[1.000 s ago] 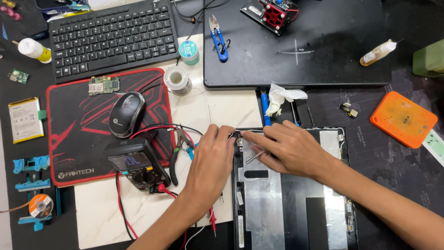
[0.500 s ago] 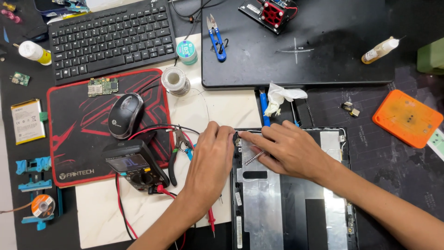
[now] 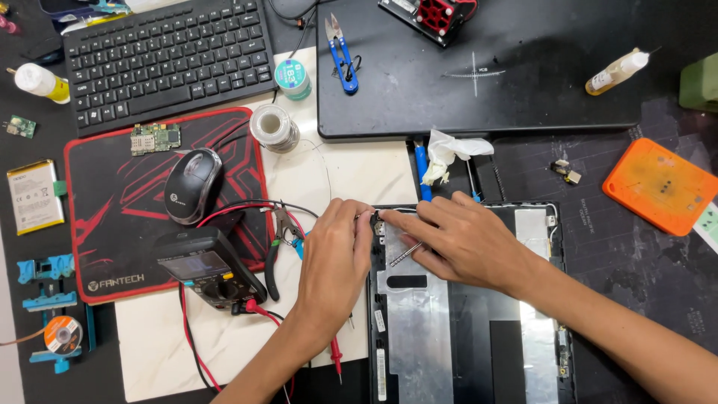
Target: The person works on a disassembled laptop, using a screwdriver to remove screws from the chassis. They then use a multimeter to test electrical continuity on the device's internal components.
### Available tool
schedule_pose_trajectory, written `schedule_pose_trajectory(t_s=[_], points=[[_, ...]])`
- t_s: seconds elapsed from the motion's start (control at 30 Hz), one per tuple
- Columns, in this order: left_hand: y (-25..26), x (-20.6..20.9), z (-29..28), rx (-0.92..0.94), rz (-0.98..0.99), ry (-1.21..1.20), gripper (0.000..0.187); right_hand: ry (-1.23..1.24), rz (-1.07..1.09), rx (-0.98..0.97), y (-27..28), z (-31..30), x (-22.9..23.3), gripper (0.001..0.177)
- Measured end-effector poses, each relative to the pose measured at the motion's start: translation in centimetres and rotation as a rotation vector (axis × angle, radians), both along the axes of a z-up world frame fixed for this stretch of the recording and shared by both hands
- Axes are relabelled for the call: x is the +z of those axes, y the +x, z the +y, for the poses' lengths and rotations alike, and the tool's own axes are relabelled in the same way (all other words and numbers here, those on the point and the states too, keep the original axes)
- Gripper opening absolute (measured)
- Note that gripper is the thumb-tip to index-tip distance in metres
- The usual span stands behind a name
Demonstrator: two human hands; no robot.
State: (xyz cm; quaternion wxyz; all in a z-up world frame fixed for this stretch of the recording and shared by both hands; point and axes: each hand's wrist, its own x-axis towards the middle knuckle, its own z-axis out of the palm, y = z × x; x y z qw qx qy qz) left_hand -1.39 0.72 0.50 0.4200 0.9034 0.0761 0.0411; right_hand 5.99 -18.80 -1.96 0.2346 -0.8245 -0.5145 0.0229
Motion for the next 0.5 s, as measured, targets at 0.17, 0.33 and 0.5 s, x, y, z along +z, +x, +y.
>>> schedule_pose_trajectory(t_s=[0.17,0.33,0.5], points=[[0.2,-0.5,0.2,0.021,-0.049,-0.038,0.015,-0.013,-0.005,0.001,0.1,0.0,0.7,0.058],[0.7,0.5,-0.1,0.101,0.120,-0.168,0.020,0.013,0.016,0.002,0.0,-0.2,0.1,0.056],[0.7,0.6,-0.8,0.128,0.135,-0.247,0.022,0.037,-0.011,0.003,0.1,-0.2,0.2,0.053]])
